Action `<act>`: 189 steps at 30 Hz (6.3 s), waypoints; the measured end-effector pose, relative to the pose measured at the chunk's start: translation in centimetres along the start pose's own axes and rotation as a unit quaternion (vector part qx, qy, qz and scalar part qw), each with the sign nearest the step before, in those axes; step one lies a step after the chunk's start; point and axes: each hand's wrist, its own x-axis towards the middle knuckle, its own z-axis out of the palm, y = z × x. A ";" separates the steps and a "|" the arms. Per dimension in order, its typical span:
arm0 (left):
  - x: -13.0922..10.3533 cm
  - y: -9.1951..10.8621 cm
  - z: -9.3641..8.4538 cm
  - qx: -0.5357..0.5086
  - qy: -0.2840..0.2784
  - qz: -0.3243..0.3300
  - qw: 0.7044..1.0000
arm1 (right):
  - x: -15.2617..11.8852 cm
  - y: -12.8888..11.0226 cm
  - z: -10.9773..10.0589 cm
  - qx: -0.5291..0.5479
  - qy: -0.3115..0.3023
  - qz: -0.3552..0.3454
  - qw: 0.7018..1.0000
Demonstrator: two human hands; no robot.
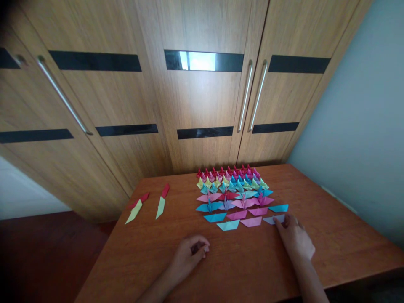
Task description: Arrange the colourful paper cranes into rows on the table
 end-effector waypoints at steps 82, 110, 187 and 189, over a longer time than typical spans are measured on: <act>0.6 -6.9 -23.7 0.483 0.351 -0.083 0.798 | -13.5 -10.4 4.2 0.168 -0.037 -0.295 0.940; 1.5 1.0 0.2 -0.208 0.086 -0.054 0.973 | -15.0 -12.5 4.0 0.471 -0.166 -0.256 0.827; 0.4 2.5 -4.8 0.463 0.139 0.084 0.871 | -11.5 -7.4 3.7 0.179 -0.002 -0.255 0.950; 1.2 1.7 -8.2 0.491 0.189 0.056 0.849 | -11.5 -7.4 3.7 0.176 0.002 -0.256 0.950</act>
